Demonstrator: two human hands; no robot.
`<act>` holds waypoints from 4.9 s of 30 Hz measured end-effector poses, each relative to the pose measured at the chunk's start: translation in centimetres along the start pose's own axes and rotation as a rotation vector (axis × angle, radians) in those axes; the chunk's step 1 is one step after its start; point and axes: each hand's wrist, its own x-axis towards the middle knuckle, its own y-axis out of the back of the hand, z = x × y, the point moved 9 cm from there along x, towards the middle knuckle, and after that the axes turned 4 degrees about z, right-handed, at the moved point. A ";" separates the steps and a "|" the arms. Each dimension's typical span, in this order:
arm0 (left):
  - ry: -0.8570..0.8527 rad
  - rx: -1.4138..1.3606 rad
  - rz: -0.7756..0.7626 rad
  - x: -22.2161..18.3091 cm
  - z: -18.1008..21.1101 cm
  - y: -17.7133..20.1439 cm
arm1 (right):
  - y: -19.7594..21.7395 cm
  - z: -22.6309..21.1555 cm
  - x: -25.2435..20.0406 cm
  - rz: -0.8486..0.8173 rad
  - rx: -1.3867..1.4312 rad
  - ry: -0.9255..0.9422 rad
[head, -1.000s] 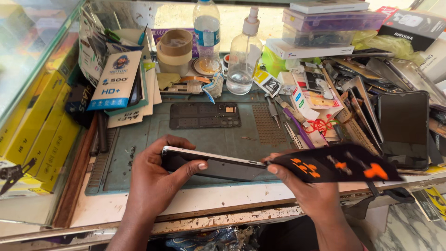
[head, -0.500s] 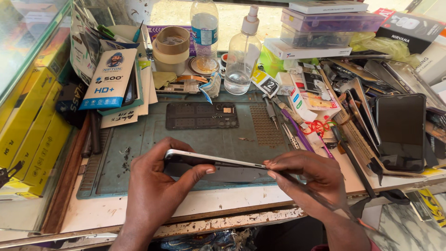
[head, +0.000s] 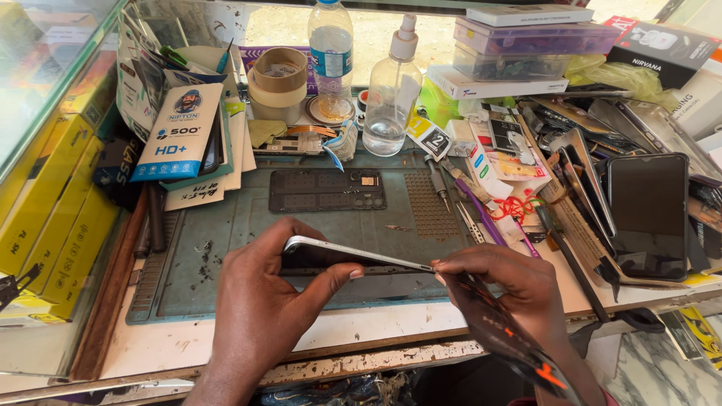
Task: The person removes the back cover of a smartphone, then uses a plastic pry tool to separate the screen assembly from the frame. They lift the screen to expose the internal components, including the battery and motherboard, and continue to pry along the edges to fully detach the display.
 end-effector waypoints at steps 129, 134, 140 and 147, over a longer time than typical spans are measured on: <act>-0.288 0.450 -0.228 0.6 8.5 -8.7 | 3.5 -12.4 2.1 0.169 -0.432 0.378; -0.422 0.149 -0.233 0.1 11.7 -6.6 | 4.4 -9.3 1.9 0.230 -0.259 0.110; -0.451 -0.133 -0.184 0.1 12.7 -5.0 | 5.6 -8.9 2.3 0.172 -0.215 0.160; -0.031 -0.699 -0.110 -1.1 4.4 -10.0 | 6.3 -6.4 2.1 0.334 -0.130 0.141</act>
